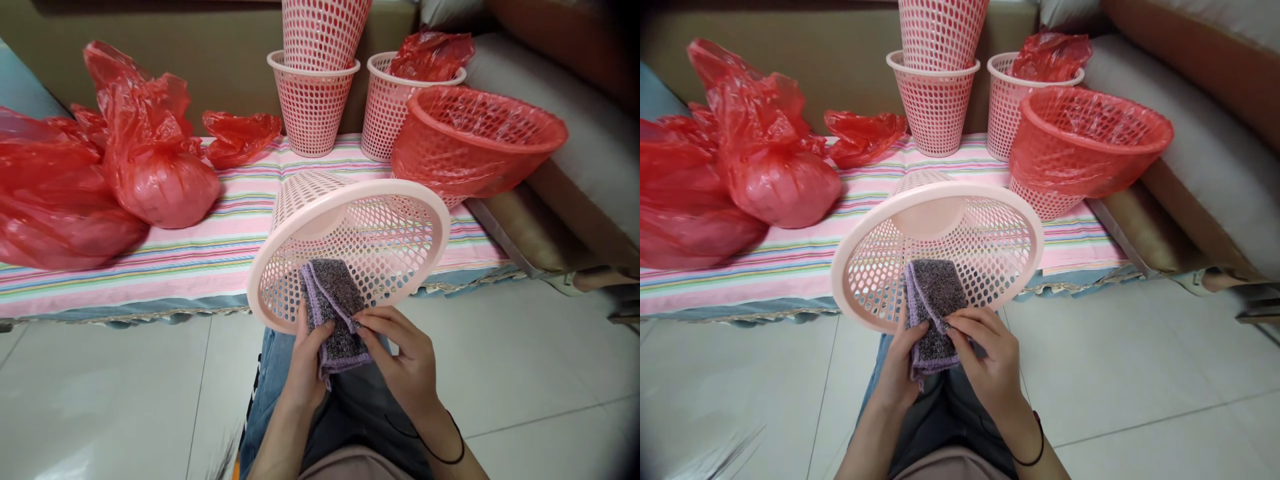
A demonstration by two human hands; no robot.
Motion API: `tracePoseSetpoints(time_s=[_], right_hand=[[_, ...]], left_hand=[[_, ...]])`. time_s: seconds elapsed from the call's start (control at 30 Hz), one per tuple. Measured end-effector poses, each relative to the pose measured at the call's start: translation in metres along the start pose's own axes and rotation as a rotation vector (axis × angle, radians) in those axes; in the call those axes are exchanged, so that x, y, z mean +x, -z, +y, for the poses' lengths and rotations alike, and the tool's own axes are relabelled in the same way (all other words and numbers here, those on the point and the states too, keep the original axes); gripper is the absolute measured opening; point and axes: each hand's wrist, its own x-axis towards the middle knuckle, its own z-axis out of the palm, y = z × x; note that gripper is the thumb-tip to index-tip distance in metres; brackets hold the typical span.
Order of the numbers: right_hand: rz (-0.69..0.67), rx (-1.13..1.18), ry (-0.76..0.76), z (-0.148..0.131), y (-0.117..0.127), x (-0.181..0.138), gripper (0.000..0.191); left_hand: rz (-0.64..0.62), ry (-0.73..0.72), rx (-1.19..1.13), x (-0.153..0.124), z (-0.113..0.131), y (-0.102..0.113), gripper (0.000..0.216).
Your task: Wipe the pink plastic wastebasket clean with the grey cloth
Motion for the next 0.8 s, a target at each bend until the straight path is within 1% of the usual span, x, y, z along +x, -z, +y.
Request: tracePoseSetpoints(time_s=[0.07, 0.13, 0.2, 0.33, 0.43, 0.47, 0.53, 0.6, 0.67, 0.8], right_hand=[[-0.017, 0.053, -0.021, -0.004, 0.001, 0.003, 0.019], [-0.062, 0.086, 0.009, -0.008, 0.0, 0.005, 0.019], [-0.097, 0.1, 0.047, -0.009, -0.002, 0.005, 0.019], [-0.109, 0.058, 0.081, -0.007, -0.006, 0.002, 0.022], [-0.136, -0.014, 0.104, -0.003, -0.007, -0.001, 0.022], [-0.151, -0.038, 0.109, -0.002, -0.008, -0.002, 0.022], [-0.187, -0.08, 0.108, -0.002, -0.008, -0.002, 0.02], [-0.229, -0.095, 0.096, -0.002, -0.007, -0.001, 0.018], [-0.248, -0.076, 0.083, -0.002, -0.004, 0.0, 0.018], [-0.165, -0.061, 0.013, 0.006, 0.008, -0.001, 0.028]], left_hand=[[0.031, -0.043, 0.045, 0.001, -0.002, -0.001, 0.083], [0.066, -0.079, 0.074, 0.002, -0.006, -0.001, 0.085], [0.09, -0.107, 0.09, 0.003, -0.01, -0.002, 0.083], [0.115, -0.146, 0.124, 0.004, -0.011, -0.003, 0.065], [0.102, -0.185, 0.074, 0.004, -0.008, -0.006, 0.053], [0.089, -0.186, 0.048, 0.004, -0.007, -0.006, 0.052], [0.075, -0.16, 0.027, 0.003, -0.006, -0.007, 0.058], [0.095, -0.113, 0.062, 0.002, -0.006, -0.007, 0.067], [0.131, -0.069, 0.082, 0.002, -0.006, -0.006, 0.069], [0.142, -0.037, -0.043, 0.004, -0.004, -0.005, 0.062]])
